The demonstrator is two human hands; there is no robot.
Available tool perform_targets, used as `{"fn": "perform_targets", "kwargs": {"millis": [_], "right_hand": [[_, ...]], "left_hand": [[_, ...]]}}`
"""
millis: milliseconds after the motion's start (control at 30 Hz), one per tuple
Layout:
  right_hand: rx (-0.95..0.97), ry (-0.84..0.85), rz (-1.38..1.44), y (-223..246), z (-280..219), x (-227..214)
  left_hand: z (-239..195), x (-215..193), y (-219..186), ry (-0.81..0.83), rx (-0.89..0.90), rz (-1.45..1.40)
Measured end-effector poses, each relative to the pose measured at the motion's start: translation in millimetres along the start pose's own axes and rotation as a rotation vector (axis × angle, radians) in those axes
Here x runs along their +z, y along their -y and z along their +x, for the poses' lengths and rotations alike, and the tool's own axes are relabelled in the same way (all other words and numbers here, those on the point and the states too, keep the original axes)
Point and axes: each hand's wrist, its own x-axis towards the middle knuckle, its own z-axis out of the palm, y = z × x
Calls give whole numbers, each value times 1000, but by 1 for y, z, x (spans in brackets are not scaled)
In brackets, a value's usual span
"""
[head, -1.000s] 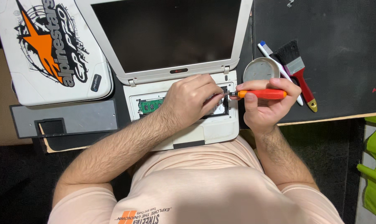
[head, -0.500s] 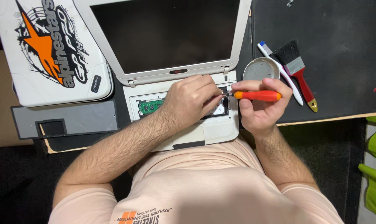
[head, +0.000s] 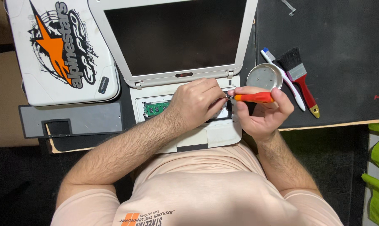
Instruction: The person uses a screwdriver to secure internal components inside a white laptop resting on their lap. They then place a metal cover plate over the components and fasten it with screws before closing the laptop lid.
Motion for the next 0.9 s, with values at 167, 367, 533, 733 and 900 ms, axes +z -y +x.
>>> {"fn": "perform_targets", "kwargs": {"millis": [167, 367, 533, 733, 900], "right_hand": [[-1, -3, 11, -9, -12, -4], [-18, -8, 8, -19, -23, -7], [-5, -8, 26, -22, -25, -9], [-27, -76, -37, -18, -8, -16], [-52, -56, -147, -34, -21, -30]], "left_hand": [[-1, 2, -1, -6, -1, 26], [-1, 3, -1, 3, -4, 35], [-1, 1, -2, 18, -9, 10], [-6, 2, 2, 49, -19, 4], [-6, 4, -1, 49, 66, 136]]}}
